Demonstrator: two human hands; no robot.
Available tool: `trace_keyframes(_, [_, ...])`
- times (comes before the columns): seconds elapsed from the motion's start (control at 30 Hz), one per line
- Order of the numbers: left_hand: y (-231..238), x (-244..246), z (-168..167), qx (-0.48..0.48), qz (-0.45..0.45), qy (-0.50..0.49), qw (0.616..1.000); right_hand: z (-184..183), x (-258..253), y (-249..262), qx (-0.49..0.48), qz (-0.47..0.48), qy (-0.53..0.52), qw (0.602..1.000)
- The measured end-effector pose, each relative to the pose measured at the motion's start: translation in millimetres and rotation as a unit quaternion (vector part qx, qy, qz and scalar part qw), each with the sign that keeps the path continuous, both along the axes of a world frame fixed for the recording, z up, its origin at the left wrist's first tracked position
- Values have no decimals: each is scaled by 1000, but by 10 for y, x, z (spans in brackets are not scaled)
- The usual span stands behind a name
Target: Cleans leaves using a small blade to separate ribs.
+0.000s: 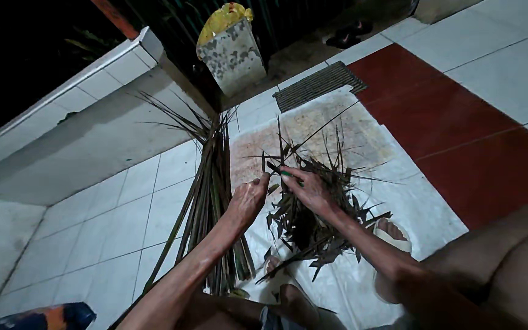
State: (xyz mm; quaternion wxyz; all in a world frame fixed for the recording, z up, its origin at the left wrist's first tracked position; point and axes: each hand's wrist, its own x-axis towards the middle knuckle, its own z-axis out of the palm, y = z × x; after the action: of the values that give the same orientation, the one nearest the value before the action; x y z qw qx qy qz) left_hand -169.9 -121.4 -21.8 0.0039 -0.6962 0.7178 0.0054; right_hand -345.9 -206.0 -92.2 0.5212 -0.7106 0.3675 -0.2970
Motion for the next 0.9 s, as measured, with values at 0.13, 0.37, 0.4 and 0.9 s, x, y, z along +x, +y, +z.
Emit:
trace_keyframes(0.13, [-3,-41,1,-3,-9,-15,1000,26,-7,5,11,-19,16,1000])
trace_keyframes(0.37, [11,-89,13,-12,-19,-25,999,-11,9,0,-7,-62,25,998])
trace_keyframes(0.4, [15,-96,28,-12,-20,-22,999,-18,6,-8,-10,-65,20,998])
trace_keyframes(0.9, [79,-149,132,-15,-26,-1,1000,22,-128,-168,-32,-134,-8,990])
